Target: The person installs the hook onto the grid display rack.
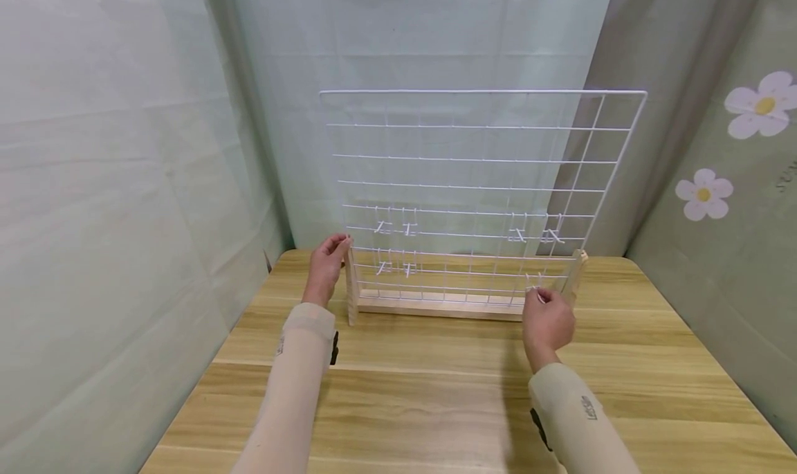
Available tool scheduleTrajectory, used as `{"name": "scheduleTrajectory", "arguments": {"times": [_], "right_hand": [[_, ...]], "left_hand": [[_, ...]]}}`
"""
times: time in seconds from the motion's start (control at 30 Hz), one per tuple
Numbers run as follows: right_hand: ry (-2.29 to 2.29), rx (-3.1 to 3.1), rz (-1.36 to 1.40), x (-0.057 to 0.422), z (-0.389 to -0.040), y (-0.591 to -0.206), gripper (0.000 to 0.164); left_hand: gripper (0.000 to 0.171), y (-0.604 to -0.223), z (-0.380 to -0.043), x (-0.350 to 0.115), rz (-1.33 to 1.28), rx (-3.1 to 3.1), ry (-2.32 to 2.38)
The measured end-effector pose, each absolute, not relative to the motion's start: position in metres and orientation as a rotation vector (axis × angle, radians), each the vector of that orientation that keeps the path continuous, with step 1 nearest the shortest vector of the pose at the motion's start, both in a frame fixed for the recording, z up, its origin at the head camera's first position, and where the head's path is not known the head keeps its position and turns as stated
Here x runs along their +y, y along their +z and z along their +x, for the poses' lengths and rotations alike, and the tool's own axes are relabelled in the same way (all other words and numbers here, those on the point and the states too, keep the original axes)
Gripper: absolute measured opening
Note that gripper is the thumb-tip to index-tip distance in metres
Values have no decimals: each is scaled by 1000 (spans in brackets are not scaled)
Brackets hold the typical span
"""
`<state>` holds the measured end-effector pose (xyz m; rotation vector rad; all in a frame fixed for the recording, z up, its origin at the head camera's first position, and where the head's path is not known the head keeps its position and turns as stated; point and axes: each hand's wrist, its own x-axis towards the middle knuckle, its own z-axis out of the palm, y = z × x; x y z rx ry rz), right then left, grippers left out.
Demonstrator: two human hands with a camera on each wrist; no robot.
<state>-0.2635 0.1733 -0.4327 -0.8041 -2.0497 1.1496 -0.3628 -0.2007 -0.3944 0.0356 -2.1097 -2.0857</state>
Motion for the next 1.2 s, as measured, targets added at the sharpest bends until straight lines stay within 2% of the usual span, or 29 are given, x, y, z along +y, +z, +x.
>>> {"name": "scheduleTrajectory", "arguments": {"times": [0.2,1.2], "right_hand": [[1153,-2048,-794,168,-265,-429,26],[1250,-2005,-747,109,-279,-408,22]], "left_hand": [[41,-386,-357,-198,43,-2122,-2092],[43,-394,-361,-199,53,-2130,-2054]]}}
